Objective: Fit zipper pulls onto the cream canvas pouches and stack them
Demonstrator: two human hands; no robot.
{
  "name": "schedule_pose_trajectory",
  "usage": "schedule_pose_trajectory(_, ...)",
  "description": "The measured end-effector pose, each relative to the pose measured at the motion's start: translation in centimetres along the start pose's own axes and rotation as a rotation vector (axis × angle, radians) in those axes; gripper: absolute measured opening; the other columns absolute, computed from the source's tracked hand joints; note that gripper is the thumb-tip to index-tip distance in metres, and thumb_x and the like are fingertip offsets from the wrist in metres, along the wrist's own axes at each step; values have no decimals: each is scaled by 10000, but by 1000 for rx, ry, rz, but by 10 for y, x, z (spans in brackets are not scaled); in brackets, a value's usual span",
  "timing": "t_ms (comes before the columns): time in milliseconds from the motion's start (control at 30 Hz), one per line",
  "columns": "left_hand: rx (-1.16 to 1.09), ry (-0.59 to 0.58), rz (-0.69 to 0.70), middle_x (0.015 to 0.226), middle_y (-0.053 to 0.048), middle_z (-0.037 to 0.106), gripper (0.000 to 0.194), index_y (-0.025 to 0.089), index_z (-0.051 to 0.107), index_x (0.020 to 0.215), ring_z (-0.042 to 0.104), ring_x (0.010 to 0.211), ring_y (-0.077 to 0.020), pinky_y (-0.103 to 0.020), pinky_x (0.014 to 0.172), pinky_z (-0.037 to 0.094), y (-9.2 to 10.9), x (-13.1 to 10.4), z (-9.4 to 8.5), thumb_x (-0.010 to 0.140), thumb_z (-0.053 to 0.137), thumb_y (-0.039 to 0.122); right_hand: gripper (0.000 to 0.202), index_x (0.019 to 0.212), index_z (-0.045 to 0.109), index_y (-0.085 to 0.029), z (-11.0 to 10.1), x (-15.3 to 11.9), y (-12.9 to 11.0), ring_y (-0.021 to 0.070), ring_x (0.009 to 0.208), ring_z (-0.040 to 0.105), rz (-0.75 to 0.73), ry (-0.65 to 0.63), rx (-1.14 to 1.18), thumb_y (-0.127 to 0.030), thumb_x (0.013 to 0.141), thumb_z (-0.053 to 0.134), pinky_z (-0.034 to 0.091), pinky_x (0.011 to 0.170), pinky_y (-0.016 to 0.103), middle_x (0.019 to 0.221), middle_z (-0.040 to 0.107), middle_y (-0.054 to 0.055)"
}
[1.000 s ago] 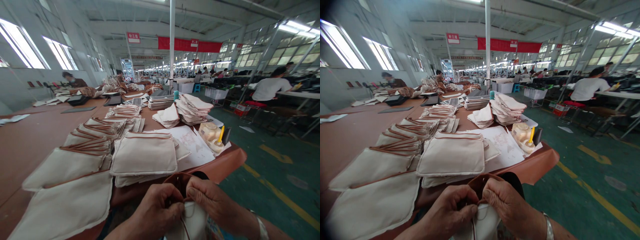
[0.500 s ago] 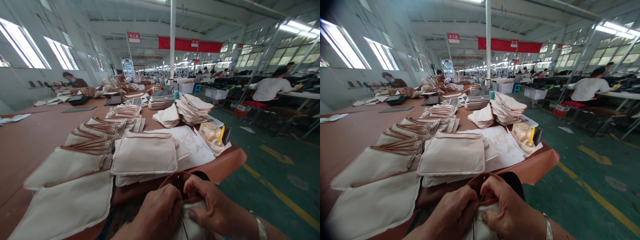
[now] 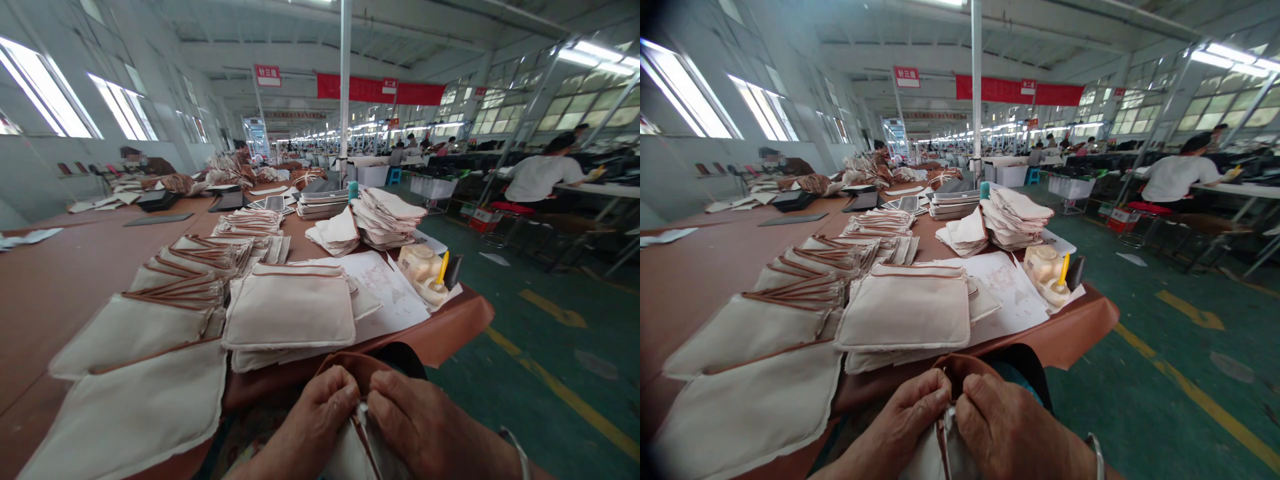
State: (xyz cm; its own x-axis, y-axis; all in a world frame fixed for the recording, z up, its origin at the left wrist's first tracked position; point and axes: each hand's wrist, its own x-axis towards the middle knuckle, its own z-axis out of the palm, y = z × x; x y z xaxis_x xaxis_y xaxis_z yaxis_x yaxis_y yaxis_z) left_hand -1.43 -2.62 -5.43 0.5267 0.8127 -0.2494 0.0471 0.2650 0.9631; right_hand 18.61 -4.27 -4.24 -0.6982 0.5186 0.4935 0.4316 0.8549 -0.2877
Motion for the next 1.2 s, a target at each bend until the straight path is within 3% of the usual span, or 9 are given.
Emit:
schedule_pose_trajectory(133,25,21,62,699,34,419,469,180,457,742,340,634,-111,-228,605,316,5,0,4,850,575,621,259,996,552,-148,1,1,-2,227,778,603,12,36,-65,-58,958,313,521,721,318,867,656,122)
schedule_pose_trajectory(300,227,-36,62,627,36,425,383,171,478,684,337,591,-107,-234,536,258,6,-5,6,823,625,496,264,788,455,-203,7,2,7,142,598,467,587,139,408,-312,1015,376,396,536,239,674,504,-14)
schedule_pose_trajectory(400,179,-54,22,621,26,464,247,164,505,669,365,580,-107,-230,533,272,2,-7,6,763,638,350,319,818,461,-191,8,0,11,115,598,378,735,98,787,-447,1005,426,337,514,215,683,441,-43)
schedule_pose_trajectory(500,126,-17,-2,689,5,524,125,140,598,786,412,618,-118,-230,573,319,3,-8,7,731,587,252,328,845,477,-181,6,-1,9,107,614,349,745,87,943,-476,989,470,311,516,213,718,429,-44)
schedule_pose_trajectory(667,287,57,73,699,1,526,87,145,613,760,427,648,-129,-236,592,328,9,-7,10,745,541,191,337,830,513,-175,-1,3,2,131,673,425,711,111,830,-468,990,469,356,568,229,752,492,-16)
schedule_pose_trajectory(767,424,28,149,687,-1,495,165,152,603,739,415,662,-139,-247,610,329,13,-7,10,829,529,268,346,819,512,-182,-3,6,-1,136,667,440,675,92,767,-467,999,438,366,573,234,747,506,-12)
schedule_pose_trajectory(900,364,9,152,709,6,436,360,167,520,742,377,656,-133,-243,597,326,13,-8,9,932,447,464,335,816,513,-189,-4,6,-3,144,673,462,640,92,674,-438,1010,400,381,601,249,750,515,-4)
schedule_pose_trajectory(1100,324,68,142,675,21,383,483,185,429,668,357,645,-129,-248,600,312,4,-4,10,932,416,590,183,824,509,-199,-1,3,-4,133,608,412,561,53,644,-364,890,551,355,549,242,708,463,-30)
schedule_pose_trajectory(1200,332,44,146,687,13,404,499,180,440,667,367,653,-132,-249,606,316,5,-4,10,926,426,606,77,841,548,-191,-2,2,-5,139,630,480,473,55,581,-263,865,538,376,572,244,741,526,-5)
